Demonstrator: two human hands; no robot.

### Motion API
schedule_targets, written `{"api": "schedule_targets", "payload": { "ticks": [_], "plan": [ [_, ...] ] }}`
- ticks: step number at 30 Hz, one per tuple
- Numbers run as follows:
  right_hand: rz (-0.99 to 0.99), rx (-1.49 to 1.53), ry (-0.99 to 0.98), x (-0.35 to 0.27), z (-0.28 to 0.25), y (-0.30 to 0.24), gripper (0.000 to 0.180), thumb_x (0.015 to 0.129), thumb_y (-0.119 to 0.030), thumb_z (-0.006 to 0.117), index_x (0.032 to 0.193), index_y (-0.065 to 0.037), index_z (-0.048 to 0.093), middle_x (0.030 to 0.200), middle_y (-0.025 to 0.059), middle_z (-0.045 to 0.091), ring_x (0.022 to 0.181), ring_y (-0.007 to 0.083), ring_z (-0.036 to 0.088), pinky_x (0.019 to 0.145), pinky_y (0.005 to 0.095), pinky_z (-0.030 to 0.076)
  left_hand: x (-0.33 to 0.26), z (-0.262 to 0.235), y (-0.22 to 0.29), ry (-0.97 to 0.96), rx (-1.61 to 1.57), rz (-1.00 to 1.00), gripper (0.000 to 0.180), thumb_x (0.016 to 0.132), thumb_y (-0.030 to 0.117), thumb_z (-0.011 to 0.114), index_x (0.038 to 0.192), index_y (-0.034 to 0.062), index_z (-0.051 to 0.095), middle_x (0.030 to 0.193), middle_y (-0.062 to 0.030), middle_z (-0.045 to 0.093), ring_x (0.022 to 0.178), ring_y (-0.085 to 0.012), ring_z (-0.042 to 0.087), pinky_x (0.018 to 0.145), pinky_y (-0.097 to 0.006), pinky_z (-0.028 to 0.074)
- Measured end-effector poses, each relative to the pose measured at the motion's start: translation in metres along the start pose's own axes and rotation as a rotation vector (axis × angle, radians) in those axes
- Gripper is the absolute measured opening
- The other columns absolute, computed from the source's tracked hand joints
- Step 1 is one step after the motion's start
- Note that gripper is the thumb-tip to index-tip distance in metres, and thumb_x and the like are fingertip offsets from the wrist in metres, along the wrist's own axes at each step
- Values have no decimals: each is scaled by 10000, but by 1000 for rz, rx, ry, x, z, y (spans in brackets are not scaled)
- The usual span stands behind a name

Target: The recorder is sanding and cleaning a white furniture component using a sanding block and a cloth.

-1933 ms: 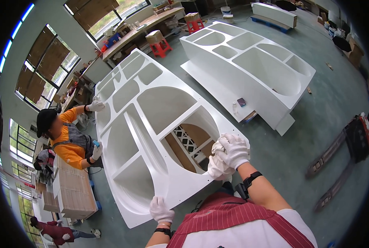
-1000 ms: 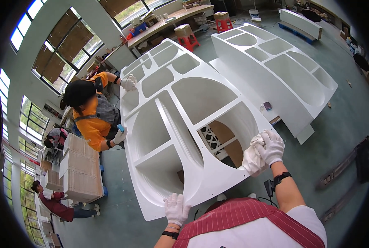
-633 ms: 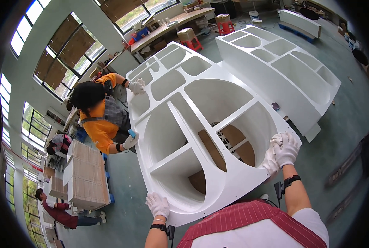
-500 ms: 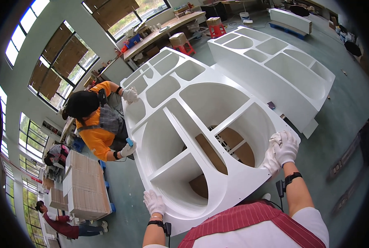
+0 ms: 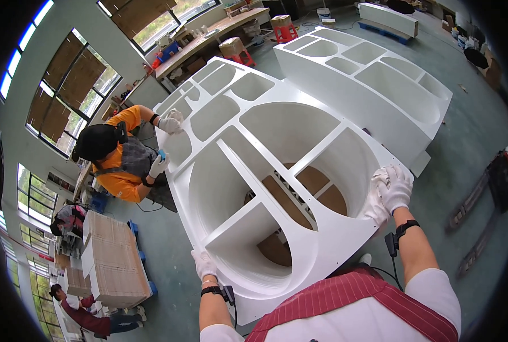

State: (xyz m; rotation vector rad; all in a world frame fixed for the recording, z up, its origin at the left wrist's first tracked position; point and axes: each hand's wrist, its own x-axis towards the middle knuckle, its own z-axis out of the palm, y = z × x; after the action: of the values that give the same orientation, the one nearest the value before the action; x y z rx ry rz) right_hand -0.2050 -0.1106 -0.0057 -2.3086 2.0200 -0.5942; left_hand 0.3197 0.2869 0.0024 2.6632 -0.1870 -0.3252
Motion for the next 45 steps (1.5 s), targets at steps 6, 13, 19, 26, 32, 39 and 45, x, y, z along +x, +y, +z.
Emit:
{"api": "schedule_targets", "payload": {
  "ticks": [6, 13, 19, 26, 32, 39, 45],
  "plan": [
    [-7, -22, -22, 1, 0, 0, 532, 861, -353, 726, 1362, -197, 641, 1492, 72, 561, 1360, 356, 506, 1183, 478, 378, -83, 2, -39, 4, -47, 33, 702, 1081, 375, 394, 1654, 5, 228, 1614, -314, 415, 1447, -446, 479, 1208, -452, 382],
    [-4, -14, -3, 1, 1, 0, 553, 841, -354, 746, 1359, -191, 646, 1500, 79, 558, 1357, 349, 510, 1172, 469, 389, -96, -7, -27, -34, 23, -32, 685, 1072, 366, 395, 1634, -1, 258, 1506, -338, 527, 1332, -485, 570, 1132, -490, 446],
    [40, 10, -38, 0, -4, -4, 585, 820, -332, 748, 1381, -196, 648, 1503, 85, 560, 1345, 355, 520, 1168, 483, 390, -17, 4, -3, 99, 83, 53, 630, 1069, 377, 391, 1560, -17, 368, 1362, -361, 617, 1256, -521, 600, 1066, -535, 476],
    [46, 3, -50, -2, -13, -11, 600, 825, -352, 751, 1396, -200, 642, 1499, 81, 557, 1349, 354, 510, 1172, 487, 382, 45, 3, 34, 106, 154, 7, 596, 1085, 370, 375, 1558, 6, 372, 1358, -332, 638, 1242, -491, 630, 1035, -527, 508],
    [48, 2, -55, -2, -15, -12, 599, 823, -347, 755, 1394, -202, 643, 1496, 74, 558, 1366, 349, 500, 1180, 491, 373, 57, 5, 33, 71, 104, -13, 597, 1079, 383, 390, 1543, 7, 396, 1365, -325, 640, 1260, -493, 622, 1058, -516, 498],
    [20, 18, -32, 2, -8, -5, 586, 824, -352, 751, 1383, -211, 648, 1495, 72, 562, 1385, 342, 494, 1193, 489, 366, -3, 7, -4, 50, 34, -10, 611, 1079, 371, 396, 1566, 3, 366, 1421, -344, 594, 1306, -505, 583, 1091, -523, 469],
    [6, 17, -12, 2, -2, 0, 538, 846, -361, 739, 1355, -209, 656, 1478, 63, 577, 1357, 346, 511, 1184, 478, 377, -92, 1, -31, 38, 16, -12, 663, 1064, 391, 395, 1579, -23, 343, 1485, -353, 537, 1327, -506, 564, 1119, -515, 451]
  ]
}}
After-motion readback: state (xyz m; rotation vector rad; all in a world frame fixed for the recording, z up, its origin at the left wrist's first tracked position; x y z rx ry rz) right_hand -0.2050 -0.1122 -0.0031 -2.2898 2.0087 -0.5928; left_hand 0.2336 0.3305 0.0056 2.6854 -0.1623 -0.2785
